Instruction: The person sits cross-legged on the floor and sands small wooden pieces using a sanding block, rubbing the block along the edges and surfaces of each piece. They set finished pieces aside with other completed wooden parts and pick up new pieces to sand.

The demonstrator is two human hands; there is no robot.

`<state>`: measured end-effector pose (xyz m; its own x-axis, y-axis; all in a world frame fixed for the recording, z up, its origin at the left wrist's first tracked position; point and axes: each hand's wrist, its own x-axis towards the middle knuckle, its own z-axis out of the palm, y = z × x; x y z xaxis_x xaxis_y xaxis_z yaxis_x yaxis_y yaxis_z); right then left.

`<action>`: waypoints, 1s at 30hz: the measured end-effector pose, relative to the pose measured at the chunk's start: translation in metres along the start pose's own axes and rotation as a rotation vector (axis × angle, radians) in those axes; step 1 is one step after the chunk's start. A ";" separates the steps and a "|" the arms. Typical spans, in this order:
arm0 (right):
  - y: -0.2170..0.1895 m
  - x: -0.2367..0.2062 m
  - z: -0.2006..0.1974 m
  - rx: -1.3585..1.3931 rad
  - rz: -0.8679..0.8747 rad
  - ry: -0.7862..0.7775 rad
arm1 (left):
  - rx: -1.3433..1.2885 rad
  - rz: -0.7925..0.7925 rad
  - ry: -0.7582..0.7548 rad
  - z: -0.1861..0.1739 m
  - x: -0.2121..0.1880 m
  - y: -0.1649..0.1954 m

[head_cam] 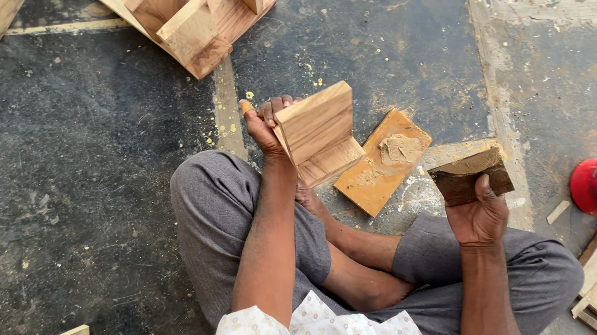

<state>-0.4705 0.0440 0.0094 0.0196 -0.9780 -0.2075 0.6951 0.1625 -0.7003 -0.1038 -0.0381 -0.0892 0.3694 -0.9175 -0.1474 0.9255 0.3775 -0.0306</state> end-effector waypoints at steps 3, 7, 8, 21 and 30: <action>0.003 0.000 -0.005 0.008 0.033 0.018 | 0.024 -0.027 -0.042 0.009 -0.006 0.000; 0.006 0.002 -0.009 -0.032 0.043 0.035 | 0.087 -0.047 -0.095 0.015 -0.009 -0.001; 0.007 0.002 -0.008 -0.038 0.044 0.040 | 0.106 -0.055 -0.122 0.015 -0.009 -0.001; 0.043 0.027 0.090 0.160 -0.002 0.176 | 0.945 0.146 -0.580 0.075 -0.046 0.001; 0.068 0.022 0.092 0.227 -0.196 -0.135 | 1.253 -0.028 -0.498 0.160 -0.107 -0.002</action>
<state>-0.3568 0.0213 0.0196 -0.0461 -0.9987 0.0194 0.8372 -0.0492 -0.5446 -0.1315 0.0394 0.0852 0.0929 -0.9715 0.2181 0.2870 0.2359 0.9284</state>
